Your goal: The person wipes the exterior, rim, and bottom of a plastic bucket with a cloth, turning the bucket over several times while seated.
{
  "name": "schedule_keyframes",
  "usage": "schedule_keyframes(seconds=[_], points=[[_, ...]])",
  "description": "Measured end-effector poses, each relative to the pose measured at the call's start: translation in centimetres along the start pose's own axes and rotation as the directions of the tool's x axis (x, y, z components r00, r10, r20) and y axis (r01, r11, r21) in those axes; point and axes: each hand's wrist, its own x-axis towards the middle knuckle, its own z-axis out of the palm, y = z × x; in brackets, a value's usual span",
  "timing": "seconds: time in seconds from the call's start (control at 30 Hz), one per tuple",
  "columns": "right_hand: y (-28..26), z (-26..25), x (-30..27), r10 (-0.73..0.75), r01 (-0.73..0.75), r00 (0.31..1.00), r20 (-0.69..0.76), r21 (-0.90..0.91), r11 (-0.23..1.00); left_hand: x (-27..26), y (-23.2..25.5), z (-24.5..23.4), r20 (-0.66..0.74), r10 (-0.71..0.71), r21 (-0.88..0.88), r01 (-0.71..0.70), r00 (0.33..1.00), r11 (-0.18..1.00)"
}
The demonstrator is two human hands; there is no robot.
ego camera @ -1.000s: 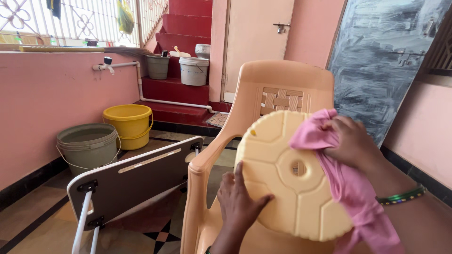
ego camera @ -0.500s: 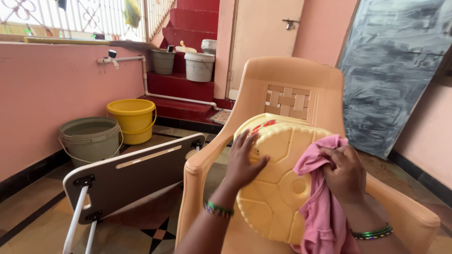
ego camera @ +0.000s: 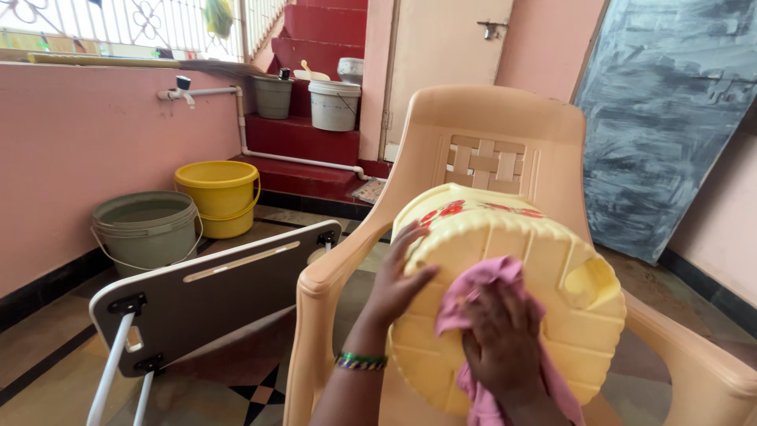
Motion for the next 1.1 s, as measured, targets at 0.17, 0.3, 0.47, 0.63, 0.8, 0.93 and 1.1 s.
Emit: schedule_keyframes(seconds=[0.17,0.3,0.47,0.63,0.8,0.93,1.1], points=[[-0.7,-0.2,-1.5,-0.159,0.158,0.986,0.049,0.027,0.987,-2.7,-1.5,-1.1,0.06,-0.229,-0.391,0.234,0.972,0.89],[-0.1,-1.3,-0.2,-0.137,0.137,0.989,0.055,-0.011,0.99,-3.0,-2.0,-1.0,0.09,-0.198,-0.421,0.218,0.976,0.881],[1.6,-3.8,5.4,0.041,-0.042,0.999,-0.01,-0.122,0.992,-3.0,-2.1,-0.4,0.085,-0.205,-0.395,0.222,0.975,0.892],[1.5,-2.5,7.2,0.041,-0.043,0.999,-0.017,-0.139,0.989,-2.9,-2.4,0.3,0.028,-0.211,-0.328,0.208,0.977,0.922],[0.9,-0.7,2.4,-0.003,0.009,0.999,0.049,-0.121,0.993,-2.6,-2.7,0.4,-0.008,-0.262,-0.425,0.234,0.965,0.874],[0.5,-1.0,2.3,-0.047,0.049,0.999,0.023,-0.095,0.994,-2.5,-2.6,0.6,-0.028,-0.214,-0.328,0.193,0.976,0.925],[1.3,-1.6,7.0,0.003,-0.004,1.0,-0.009,-0.196,0.981,-2.8,-2.5,0.5,0.006,-0.218,-0.313,0.209,0.976,0.926]])
